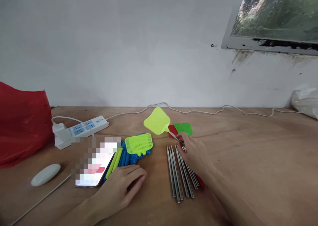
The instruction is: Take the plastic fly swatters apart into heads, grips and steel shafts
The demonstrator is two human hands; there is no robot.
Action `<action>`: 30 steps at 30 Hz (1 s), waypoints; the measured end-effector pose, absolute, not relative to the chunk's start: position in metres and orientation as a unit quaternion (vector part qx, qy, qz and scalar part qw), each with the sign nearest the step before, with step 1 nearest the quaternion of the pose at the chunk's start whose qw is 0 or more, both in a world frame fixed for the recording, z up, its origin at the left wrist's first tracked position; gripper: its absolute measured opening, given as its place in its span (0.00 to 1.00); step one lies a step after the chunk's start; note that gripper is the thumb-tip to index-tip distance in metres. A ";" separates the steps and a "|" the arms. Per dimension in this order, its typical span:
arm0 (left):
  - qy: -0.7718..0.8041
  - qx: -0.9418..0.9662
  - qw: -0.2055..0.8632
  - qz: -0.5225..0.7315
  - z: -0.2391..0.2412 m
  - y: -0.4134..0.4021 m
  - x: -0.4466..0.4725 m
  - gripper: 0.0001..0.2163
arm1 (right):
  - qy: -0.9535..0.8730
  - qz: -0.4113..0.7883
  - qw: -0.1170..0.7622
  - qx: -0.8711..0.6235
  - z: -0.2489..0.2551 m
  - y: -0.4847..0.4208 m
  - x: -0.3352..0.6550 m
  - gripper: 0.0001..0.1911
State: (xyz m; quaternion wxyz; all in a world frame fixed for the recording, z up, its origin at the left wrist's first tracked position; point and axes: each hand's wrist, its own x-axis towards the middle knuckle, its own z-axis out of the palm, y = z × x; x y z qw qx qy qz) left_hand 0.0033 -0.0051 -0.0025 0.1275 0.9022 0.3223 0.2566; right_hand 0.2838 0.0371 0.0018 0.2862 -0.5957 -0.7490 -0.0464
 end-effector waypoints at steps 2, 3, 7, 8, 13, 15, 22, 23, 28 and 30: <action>0.329 0.875 0.128 0.332 0.000 -0.004 0.002 0.10 | -0.777 -0.031 0.288 -0.559 0.004 0.032 0.279 0.10; 0.335 0.857 0.122 0.373 0.001 -0.004 0.001 0.09 | -0.785 -0.029 0.286 -0.550 0.005 0.030 0.277 0.10; 0.396 0.745 0.076 0.531 0.006 -0.001 -0.002 0.08 | -0.813 -0.054 0.273 -0.512 0.008 0.023 0.270 0.13; 0.413 0.713 0.088 0.560 0.007 0.000 -0.003 0.09 | -0.820 -0.062 0.266 -0.502 0.008 0.022 0.269 0.14; 0.454 0.626 0.317 0.549 0.007 0.008 -0.001 0.16 | -0.846 -0.089 0.237 -0.470 0.005 0.019 0.265 0.15; 0.457 0.619 0.378 0.515 0.007 0.010 0.000 0.16 | -0.856 -0.087 0.237 -0.451 0.005 0.018 0.263 0.14; 0.461 0.628 0.405 0.478 0.008 0.011 0.002 0.14 | -0.865 -0.099 0.276 -0.407 0.006 0.014 0.254 0.13; 0.458 0.628 0.410 0.476 0.009 0.010 0.002 0.14 | -0.862 -0.104 0.281 -0.409 0.005 0.013 0.254 0.12; 0.448 0.631 0.420 0.474 0.009 0.006 0.002 0.15 | -0.861 -0.101 0.300 -0.399 0.005 0.011 0.250 0.12; 0.447 0.631 0.417 0.477 0.009 0.006 0.002 0.14 | -0.862 -0.091 0.308 -0.392 0.006 0.010 0.249 0.11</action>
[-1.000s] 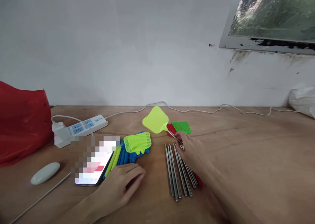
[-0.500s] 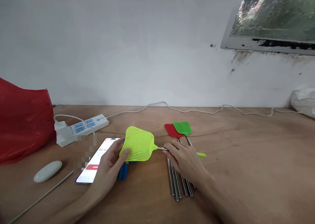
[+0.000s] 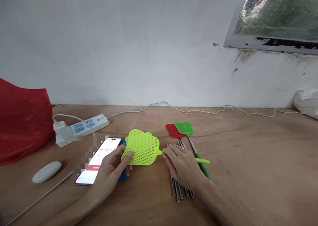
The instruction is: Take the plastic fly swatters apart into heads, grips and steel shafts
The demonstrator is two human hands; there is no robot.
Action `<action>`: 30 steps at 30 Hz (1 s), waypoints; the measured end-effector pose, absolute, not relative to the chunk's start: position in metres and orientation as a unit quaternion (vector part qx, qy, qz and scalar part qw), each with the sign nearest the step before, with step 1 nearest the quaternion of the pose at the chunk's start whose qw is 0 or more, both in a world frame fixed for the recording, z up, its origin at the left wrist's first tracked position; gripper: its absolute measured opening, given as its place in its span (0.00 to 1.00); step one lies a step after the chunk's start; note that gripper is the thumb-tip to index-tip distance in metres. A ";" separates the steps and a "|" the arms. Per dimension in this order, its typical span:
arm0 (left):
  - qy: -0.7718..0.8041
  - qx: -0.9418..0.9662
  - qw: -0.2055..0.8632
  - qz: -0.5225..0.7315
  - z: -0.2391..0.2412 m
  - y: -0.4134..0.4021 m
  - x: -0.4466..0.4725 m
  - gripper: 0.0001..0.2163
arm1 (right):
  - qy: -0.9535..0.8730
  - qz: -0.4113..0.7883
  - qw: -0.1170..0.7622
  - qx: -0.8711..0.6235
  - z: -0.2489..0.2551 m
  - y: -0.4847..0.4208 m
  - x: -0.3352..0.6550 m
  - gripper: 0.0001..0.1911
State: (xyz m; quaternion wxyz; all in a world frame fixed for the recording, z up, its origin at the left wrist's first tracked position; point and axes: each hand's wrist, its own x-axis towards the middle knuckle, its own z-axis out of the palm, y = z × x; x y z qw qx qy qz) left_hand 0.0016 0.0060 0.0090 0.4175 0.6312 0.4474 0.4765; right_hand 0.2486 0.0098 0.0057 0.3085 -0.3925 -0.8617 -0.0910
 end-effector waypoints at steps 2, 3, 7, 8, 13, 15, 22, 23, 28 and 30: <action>0.446 0.632 0.418 0.476 0.009 0.006 0.001 0.14 | -0.860 -0.088 0.315 -0.391 0.007 0.009 0.248 0.10; 0.446 0.632 0.420 0.475 0.009 0.007 0.001 0.14 | -0.860 -0.089 0.317 -0.391 0.007 0.008 0.248 0.10; 0.441 0.629 0.431 0.473 0.012 0.006 0.002 0.14 | -0.859 -0.114 0.321 -0.383 0.007 0.008 0.250 0.10; 0.440 0.628 0.433 0.474 0.012 0.006 0.002 0.14 | -0.860 -0.120 0.320 -0.379 0.007 0.008 0.250 0.11; 0.435 0.627 0.437 0.477 0.015 0.004 0.002 0.14 | -0.860 -0.139 0.306 -0.384 0.007 0.007 0.253 0.13; 0.432 0.627 0.437 0.478 0.016 0.004 0.001 0.14 | -0.857 -0.137 0.301 -0.395 0.008 0.006 0.253 0.14; 0.451 0.587 0.408 0.534 0.020 0.014 -0.008 0.14 | -0.816 -0.160 0.300 -0.468 0.004 0.009 0.256 0.17; 0.457 0.583 0.397 0.542 0.021 0.017 -0.010 0.14 | -0.806 -0.163 0.300 -0.484 0.003 0.010 0.257 0.17; 0.460 0.592 0.423 0.509 0.023 0.019 -0.010 0.16 | -0.806 -0.127 0.324 -0.478 0.001 0.011 0.258 0.13; 0.454 0.593 0.467 0.473 0.021 0.016 -0.007 0.18 | -0.818 -0.106 0.352 -0.443 0.002 0.008 0.256 0.08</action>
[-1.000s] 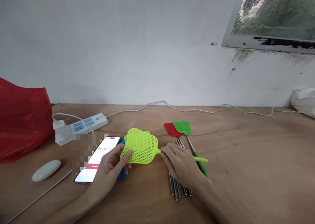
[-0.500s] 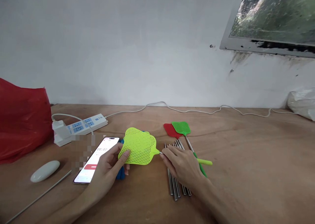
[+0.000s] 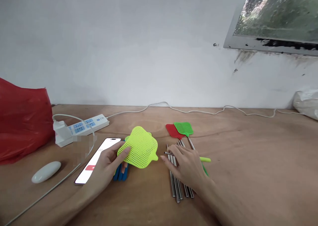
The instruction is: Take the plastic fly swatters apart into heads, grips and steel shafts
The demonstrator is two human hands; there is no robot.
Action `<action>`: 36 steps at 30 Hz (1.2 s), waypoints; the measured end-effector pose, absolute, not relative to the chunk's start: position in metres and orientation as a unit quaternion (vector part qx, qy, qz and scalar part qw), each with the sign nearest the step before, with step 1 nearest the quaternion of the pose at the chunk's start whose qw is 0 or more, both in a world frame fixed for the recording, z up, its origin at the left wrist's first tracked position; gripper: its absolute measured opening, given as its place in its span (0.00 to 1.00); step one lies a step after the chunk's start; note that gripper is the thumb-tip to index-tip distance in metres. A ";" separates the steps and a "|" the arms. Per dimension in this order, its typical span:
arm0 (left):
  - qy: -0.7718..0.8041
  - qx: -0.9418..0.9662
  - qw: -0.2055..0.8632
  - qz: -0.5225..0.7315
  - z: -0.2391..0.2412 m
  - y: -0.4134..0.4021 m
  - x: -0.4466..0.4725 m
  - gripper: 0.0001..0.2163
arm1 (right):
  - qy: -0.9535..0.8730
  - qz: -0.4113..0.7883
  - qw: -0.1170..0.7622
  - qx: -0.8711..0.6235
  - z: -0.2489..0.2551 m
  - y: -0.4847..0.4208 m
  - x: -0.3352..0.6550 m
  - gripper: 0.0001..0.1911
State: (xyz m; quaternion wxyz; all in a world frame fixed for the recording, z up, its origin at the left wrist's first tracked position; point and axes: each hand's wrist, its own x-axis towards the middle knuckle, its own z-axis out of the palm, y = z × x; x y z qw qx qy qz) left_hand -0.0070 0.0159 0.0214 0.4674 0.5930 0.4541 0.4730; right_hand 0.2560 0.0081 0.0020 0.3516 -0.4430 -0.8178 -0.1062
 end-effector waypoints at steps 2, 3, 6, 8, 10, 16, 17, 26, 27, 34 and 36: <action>0.457 0.582 0.501 0.450 0.019 0.014 -0.004 0.21 | -0.829 -0.095 0.376 -0.404 0.003 0.005 0.254 0.07; 0.461 0.573 0.512 0.444 0.017 0.013 -0.003 0.23 | -0.835 -0.094 0.378 -0.388 0.003 0.004 0.254 0.11; 0.469 0.558 0.530 0.434 0.010 0.014 0.000 0.27 | -0.861 -0.115 0.359 -0.343 0.003 0.003 0.255 0.20; 0.466 0.568 0.534 0.419 0.006 0.015 0.001 0.27 | -0.869 -0.139 0.357 -0.314 0.003 0.003 0.257 0.22; 0.463 0.601 0.498 0.418 0.005 0.015 0.001 0.24 | -0.867 -0.153 0.369 -0.296 0.002 0.004 0.260 0.23; 0.401 0.762 0.189 0.472 0.012 0.007 -0.004 0.09 | -0.849 -0.172 0.401 -0.299 -0.005 0.007 0.264 0.26; 0.375 0.783 0.152 0.471 0.012 0.005 -0.005 0.08 | -0.849 -0.174 0.399 -0.301 -0.006 0.008 0.263 0.27; 0.256 0.832 0.057 0.489 0.006 0.002 -0.003 0.07 | -0.870 -0.159 0.368 -0.287 -0.012 0.004 0.254 0.30; 0.260 0.828 0.059 0.493 0.006 0.004 -0.003 0.07 | -0.871 -0.152 0.367 -0.288 -0.012 0.004 0.254 0.31; 0.317 0.803 -0.001 0.504 0.004 0.021 -0.017 0.07 | -0.847 -0.121 0.396 -0.333 -0.008 0.005 0.248 0.28; 0.336 0.799 -0.019 0.499 0.003 0.029 -0.022 0.08 | -0.851 -0.114 0.381 -0.343 -0.009 0.005 0.248 0.23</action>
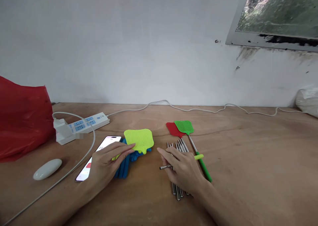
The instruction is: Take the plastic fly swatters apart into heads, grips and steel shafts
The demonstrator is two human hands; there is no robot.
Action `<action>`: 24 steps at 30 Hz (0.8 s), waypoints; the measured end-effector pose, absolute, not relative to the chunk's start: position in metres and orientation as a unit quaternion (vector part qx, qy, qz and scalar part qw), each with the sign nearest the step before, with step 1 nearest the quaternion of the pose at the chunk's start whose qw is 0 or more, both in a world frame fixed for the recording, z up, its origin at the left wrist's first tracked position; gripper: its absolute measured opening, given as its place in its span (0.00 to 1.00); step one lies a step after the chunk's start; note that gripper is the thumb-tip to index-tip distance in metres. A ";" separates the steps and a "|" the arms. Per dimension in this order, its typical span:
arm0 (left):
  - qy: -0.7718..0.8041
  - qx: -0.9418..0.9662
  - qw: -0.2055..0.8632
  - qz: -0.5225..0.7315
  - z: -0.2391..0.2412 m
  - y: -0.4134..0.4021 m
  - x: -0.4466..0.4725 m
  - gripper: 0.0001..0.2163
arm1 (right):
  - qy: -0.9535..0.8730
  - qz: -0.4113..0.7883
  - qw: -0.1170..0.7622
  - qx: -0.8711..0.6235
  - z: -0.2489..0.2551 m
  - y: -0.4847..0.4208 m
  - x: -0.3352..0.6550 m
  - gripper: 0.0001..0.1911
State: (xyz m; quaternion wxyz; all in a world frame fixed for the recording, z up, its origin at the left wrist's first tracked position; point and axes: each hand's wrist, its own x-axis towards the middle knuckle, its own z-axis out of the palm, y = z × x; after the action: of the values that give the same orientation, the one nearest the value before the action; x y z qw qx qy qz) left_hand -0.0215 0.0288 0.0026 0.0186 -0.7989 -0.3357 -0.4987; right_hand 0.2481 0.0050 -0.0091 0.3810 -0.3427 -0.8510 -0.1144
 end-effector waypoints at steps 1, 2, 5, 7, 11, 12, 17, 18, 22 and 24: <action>-0.344 -0.798 0.025 -0.493 0.001 0.032 -0.023 0.08 | -0.853 -0.112 0.374 -0.346 -0.009 0.005 0.248 0.21; -0.354 -0.799 0.029 -0.485 0.000 0.036 -0.025 0.09 | -0.854 -0.108 0.368 -0.351 -0.010 0.005 0.248 0.19; -0.381 -0.809 0.032 -0.446 -0.006 0.044 -0.027 0.13 | -0.854 -0.093 0.352 -0.371 -0.009 0.005 0.247 0.12; -0.392 -0.814 0.033 -0.427 -0.008 0.046 -0.027 0.15 | -0.855 -0.079 0.342 -0.383 -0.007 0.005 0.246 0.08; -0.395 -0.821 0.031 -0.412 -0.009 0.047 -0.026 0.15 | -0.850 -0.066 0.338 -0.398 -0.006 0.006 0.246 0.07; -0.399 -0.823 0.030 -0.403 -0.009 0.047 -0.026 0.15 | -0.850 -0.064 0.338 -0.400 -0.006 0.006 0.246 0.07; -0.432 -0.825 0.018 -0.364 -0.006 0.042 -0.024 0.12 | -0.851 -0.062 0.337 -0.398 -0.006 0.006 0.246 0.09; -0.437 -0.824 0.017 -0.361 -0.006 0.041 -0.024 0.12 | -0.851 -0.065 0.338 -0.397 -0.006 0.007 0.245 0.09; -0.447 -0.820 0.032 -0.357 -0.002 0.040 -0.023 0.13 | -0.845 -0.076 0.358 -0.389 -0.002 0.006 0.245 0.10; -0.442 -0.821 0.044 -0.359 -0.001 0.039 -0.023 0.13 | -0.841 -0.076 0.384 -0.372 0.001 0.004 0.248 0.10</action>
State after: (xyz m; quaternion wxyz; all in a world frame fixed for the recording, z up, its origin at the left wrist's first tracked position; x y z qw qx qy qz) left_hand -0.0231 0.0388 -0.0006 0.0443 -0.8208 -0.4423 -0.3588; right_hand 0.2483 0.0039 0.0011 0.3842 -0.3722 -0.8415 -0.0761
